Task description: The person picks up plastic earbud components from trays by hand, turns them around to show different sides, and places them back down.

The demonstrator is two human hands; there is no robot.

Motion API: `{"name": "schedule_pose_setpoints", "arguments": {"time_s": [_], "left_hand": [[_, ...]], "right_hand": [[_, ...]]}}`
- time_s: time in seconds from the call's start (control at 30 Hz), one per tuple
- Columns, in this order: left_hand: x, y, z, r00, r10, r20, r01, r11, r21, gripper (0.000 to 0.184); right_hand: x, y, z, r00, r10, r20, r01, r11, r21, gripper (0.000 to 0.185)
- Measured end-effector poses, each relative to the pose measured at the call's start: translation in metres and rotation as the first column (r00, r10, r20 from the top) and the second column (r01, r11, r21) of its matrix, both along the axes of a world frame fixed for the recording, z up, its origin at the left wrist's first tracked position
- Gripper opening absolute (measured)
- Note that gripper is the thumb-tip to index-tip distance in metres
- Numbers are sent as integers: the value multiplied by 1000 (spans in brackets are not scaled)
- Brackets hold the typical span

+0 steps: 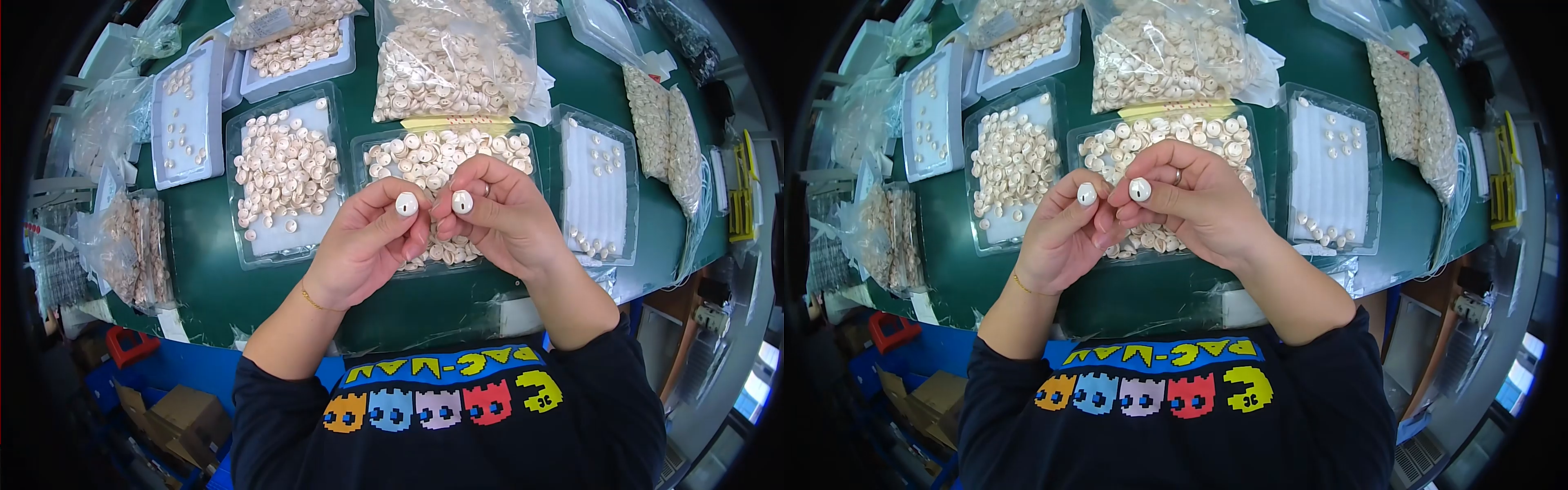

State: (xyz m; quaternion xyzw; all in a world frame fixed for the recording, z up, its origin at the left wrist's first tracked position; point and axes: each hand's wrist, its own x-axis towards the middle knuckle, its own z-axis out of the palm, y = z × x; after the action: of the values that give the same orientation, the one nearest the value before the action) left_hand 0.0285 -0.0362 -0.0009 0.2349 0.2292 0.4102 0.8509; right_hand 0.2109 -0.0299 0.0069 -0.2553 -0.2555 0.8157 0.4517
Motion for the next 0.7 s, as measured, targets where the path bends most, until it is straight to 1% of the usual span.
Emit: {"name": "schedule_pose_setpoints", "arguments": {"time_s": [0.07, 0.23, 0.37, 0.4, 0.47, 0.5, 0.57, 0.6, 0.63, 0.7], "left_hand": [[1, 0, 1, 999, -4, 34, 4, 1000, -12, 14], [1, 0, 0, 996, -12, 93, 17, 998, -53, 14], [0, 0, -1, 985, -57, 164, 68, 996, -63, 15], [1, 0, 2, 996, -64, 60, 68, 995, -70, 15], [4, 1, 5, 986, -76, -148, 64, 994, -84, 15], [5, 1, 3, 987, -71, -148, 59, 995, -80, 15], [9, 2, -4, 993, -120, 4, 118, 974, -195, 18], [9, 3, -5, 987, -138, 81, 155, 956, -249, 21], [7, 4, -7, 987, -138, 81, 154, 956, -249, 21], [-2, 11, -2, 997, -13, 73, 31, 967, -253, 25]], "right_hand": [[0, 0, -2, 999, 7, -36, -8, 1000, -29, 10], [3, 1, -3, 999, 23, -47, -25, 998, -53, 11], [3, 2, -3, 1000, -22, -20, 21, 999, -40, 11], [3, 1, -4, 990, -99, 99, 90, 992, 92, 11], [3, 1, -5, 912, -290, 290, 172, 913, 370, 12], [3, 1, -6, 913, -286, 290, 167, 912, 374, 12], [5, 1, -8, 795, -355, 492, -39, 779, 626, 11], [5, 0, -9, 715, -411, 566, -164, 689, 707, 12], [6, 1, -10, 715, -411, 566, -163, 688, 707, 12], [7, 8, -12, 692, -502, 520, -64, 674, 736, 12]]}}
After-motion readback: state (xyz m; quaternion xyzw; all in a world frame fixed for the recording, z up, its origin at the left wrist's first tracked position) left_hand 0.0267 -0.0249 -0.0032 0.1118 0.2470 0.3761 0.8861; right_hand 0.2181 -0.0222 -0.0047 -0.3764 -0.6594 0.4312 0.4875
